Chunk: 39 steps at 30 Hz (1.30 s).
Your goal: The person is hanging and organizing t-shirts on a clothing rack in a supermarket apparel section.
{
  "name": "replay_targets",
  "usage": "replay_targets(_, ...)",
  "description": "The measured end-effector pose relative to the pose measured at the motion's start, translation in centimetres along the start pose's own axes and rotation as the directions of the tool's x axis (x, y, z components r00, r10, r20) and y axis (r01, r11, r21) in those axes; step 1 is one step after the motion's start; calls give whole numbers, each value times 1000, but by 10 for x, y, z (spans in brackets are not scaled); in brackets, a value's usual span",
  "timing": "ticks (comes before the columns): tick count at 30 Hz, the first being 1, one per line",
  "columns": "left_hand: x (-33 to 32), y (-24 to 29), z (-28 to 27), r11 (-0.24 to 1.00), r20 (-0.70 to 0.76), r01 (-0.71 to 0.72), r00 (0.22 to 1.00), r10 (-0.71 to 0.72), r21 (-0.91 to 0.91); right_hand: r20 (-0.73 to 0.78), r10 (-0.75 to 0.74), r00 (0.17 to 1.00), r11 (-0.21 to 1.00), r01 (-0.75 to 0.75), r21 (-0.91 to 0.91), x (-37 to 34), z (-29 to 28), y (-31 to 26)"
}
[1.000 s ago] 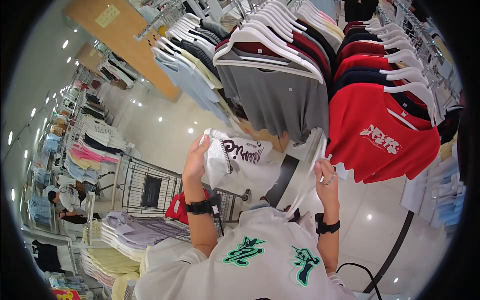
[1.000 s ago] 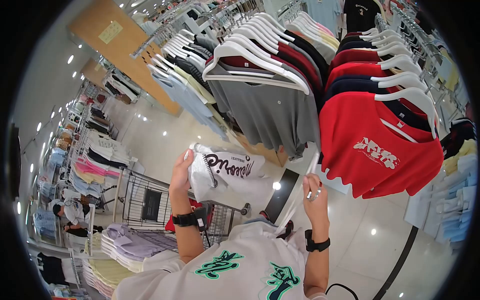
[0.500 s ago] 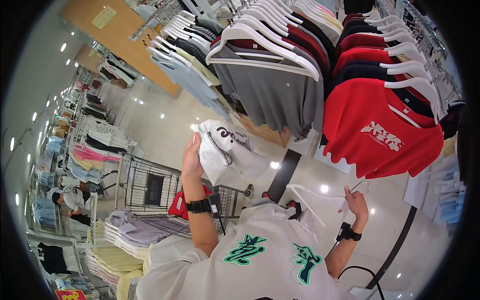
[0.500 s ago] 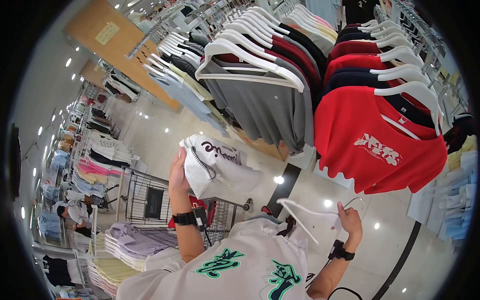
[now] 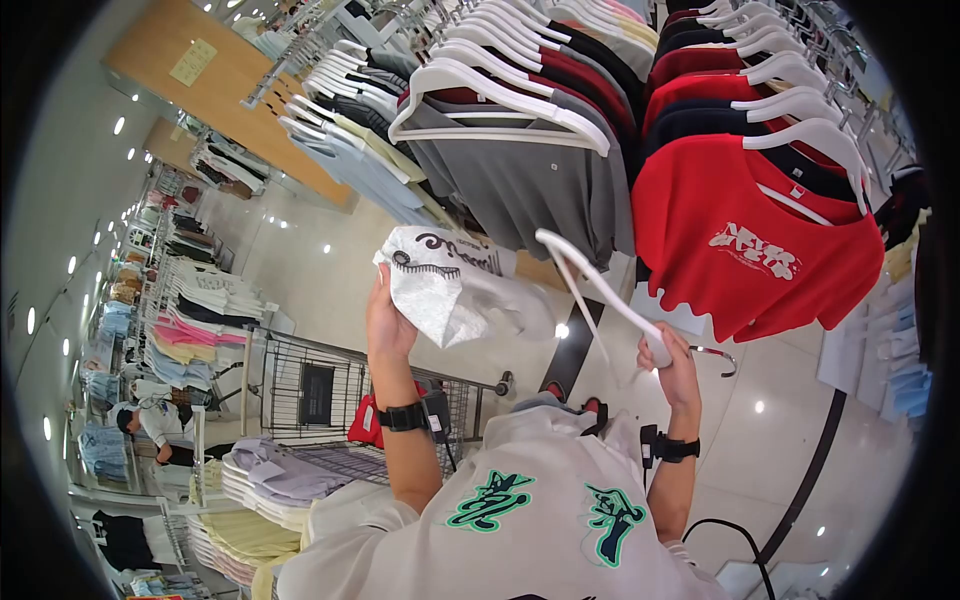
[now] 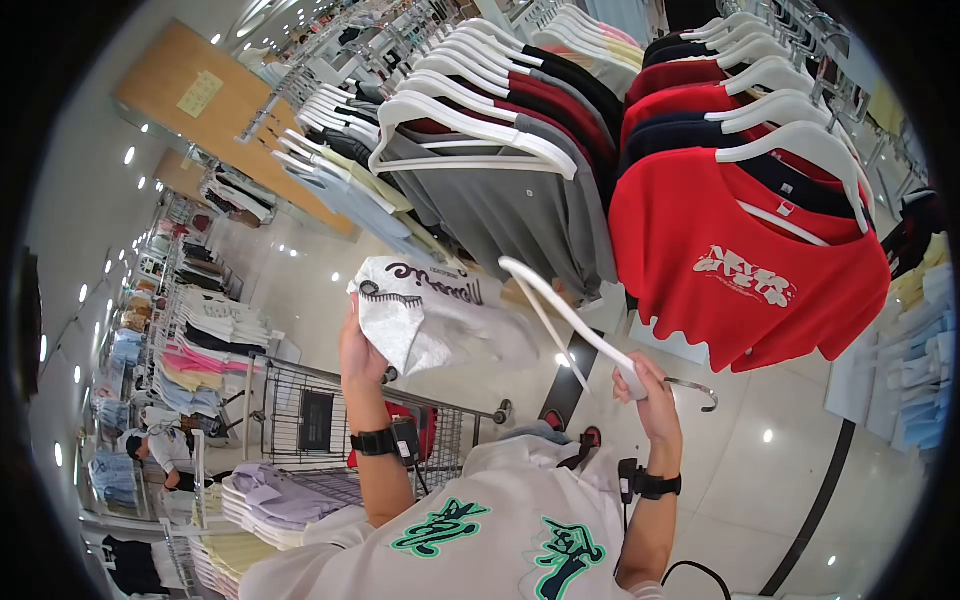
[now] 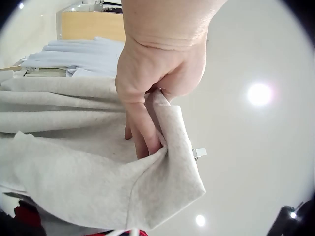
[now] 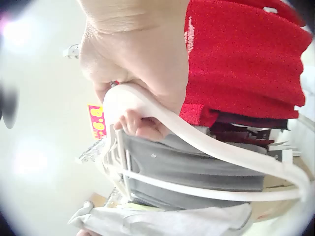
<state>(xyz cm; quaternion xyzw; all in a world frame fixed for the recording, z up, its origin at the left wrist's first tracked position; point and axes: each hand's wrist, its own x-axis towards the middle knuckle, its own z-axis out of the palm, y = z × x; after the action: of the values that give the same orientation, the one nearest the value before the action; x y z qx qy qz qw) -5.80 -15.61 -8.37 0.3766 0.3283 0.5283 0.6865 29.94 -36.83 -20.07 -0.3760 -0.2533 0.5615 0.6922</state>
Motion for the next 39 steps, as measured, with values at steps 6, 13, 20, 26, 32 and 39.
replay_targets(6, -13, -5, 19, 999, -2, 29, 1000, -29, 14, 66, -336, 940, 931, 321, 177, 12, 44, -27)
replay_targets(13, -16, -3, 42, 993, 90, 113, 989, -116, 33, 232, -279, 932, 701, 363, -614, 30, 73, -26)
replay_targets(20, -17, -73, 78, 930, 158, 325, 923, -351, 171, 268, -413, 870, 682, 491, -542, 38, 135, 9)
replay_targets(26, -12, -108, 75, 849, 387, 354, 774, -501, 393, 151, -479, 865, 596, 447, -667, 57, 103, 17)
replay_targets(32, -11, -105, 77, 693, 490, 106, 633, -600, 713, -116, -429, 896, 774, 298, -559, 52, 93, 19)
replay_targets(39, -4, -193, 16, 582, 376, 56, 712, -593, 811, -218, -318, 923, 905, 227, -359, 31, 123, -12)
